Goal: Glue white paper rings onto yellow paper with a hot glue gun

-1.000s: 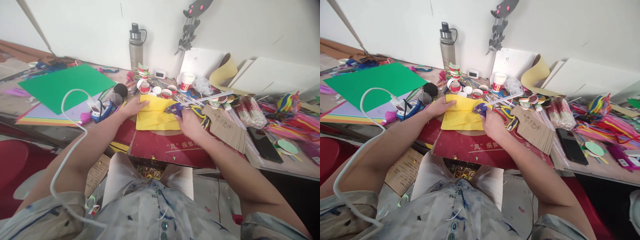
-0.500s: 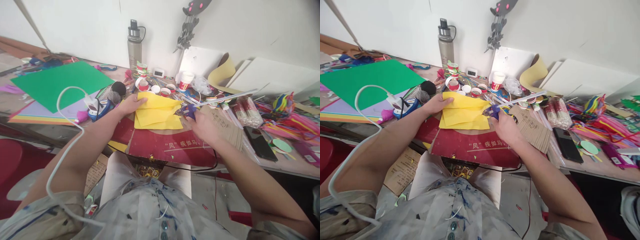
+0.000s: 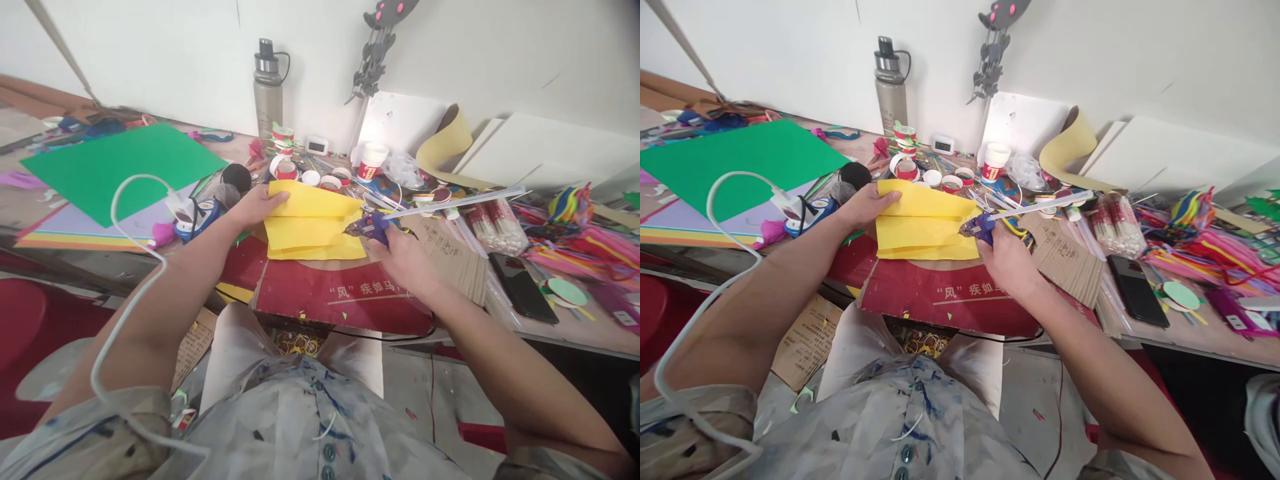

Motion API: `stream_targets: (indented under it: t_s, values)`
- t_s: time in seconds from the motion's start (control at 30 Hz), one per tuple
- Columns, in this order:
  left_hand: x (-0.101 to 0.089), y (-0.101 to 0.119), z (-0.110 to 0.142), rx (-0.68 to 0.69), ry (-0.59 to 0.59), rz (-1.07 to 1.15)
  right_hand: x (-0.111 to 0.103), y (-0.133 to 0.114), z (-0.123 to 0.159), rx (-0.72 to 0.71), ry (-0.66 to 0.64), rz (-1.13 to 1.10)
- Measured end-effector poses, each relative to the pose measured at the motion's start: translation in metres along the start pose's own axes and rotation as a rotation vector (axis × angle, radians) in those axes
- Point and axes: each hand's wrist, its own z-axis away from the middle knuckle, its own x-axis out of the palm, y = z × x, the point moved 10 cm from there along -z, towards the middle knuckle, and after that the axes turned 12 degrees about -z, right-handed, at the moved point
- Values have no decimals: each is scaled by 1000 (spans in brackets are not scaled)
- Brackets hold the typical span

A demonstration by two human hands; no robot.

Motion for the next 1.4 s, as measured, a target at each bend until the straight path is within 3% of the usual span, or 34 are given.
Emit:
stream_targets:
  t_s: [0.27,0.53,0.63,0.83,1.07,1.4]
  values:
    - [0,-5,-1,-4,-45,-39,10,-8,-24,55,41,73]
    - [10,-2,-1,19,-114,-26,4,2,-5,29,2,32]
    - [10,0,-1,7,-103,-54,-1,7,-2,76,3,18]
    - [9,-2,-2,-9,-67,-68,8,-10,-3,-27,-32,25]
    - [6,-7,-4,3,-32,-158,7,-6,-25,76,41,70]
    - [12,-8,-1,-24,-32,-81,23,-31,-3,-76,-44,11]
